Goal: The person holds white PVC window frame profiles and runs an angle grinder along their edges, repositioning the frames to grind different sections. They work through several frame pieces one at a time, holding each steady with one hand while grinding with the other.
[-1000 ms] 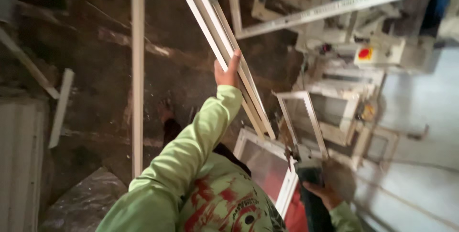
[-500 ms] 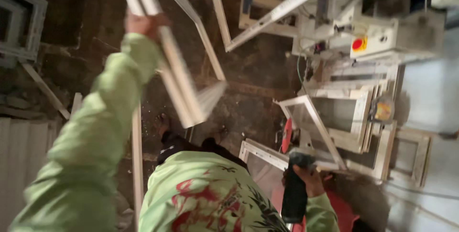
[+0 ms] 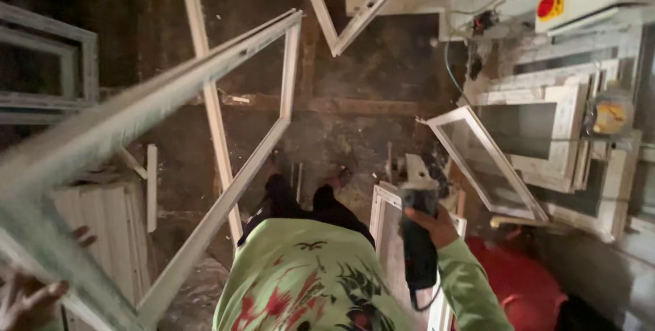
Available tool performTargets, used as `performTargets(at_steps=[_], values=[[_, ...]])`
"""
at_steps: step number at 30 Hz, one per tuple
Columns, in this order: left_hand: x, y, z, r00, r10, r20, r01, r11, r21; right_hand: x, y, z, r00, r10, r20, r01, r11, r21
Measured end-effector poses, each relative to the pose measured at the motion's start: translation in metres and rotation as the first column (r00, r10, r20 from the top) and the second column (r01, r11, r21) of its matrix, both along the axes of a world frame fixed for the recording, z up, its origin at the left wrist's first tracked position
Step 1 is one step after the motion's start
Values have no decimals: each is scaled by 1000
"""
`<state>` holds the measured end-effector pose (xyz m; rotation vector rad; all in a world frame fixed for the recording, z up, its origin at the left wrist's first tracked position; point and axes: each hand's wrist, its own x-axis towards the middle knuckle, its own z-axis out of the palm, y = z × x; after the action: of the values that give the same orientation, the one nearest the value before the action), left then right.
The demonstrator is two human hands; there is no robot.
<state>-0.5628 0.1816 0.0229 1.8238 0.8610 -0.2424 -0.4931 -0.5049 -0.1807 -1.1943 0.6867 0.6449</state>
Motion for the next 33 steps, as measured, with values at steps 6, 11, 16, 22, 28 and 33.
performTargets(at_steps=[6,11,16,22,28,33], values=[[29,-4,-8,998,9,54,-6,999,-46,18,22,0,997,70,23,-69,996,-51],[26,-2,-40,939,-295,-174,240,929,-282,27,34,-2,1000,28,-13,-29,999,-33],[110,-112,-152,586,-760,-280,481,605,-634,21,51,10,991,-24,-134,26,1000,17],[223,-170,-276,724,-573,-384,322,773,-547,-16,55,57,930,-316,-187,311,949,-58],[121,-1,-231,905,-192,-380,88,958,-274,13,51,73,999,38,22,-36,997,-66],[33,54,-101,978,-156,-136,130,974,-184,40,60,72,991,21,129,-19,1000,-24]])
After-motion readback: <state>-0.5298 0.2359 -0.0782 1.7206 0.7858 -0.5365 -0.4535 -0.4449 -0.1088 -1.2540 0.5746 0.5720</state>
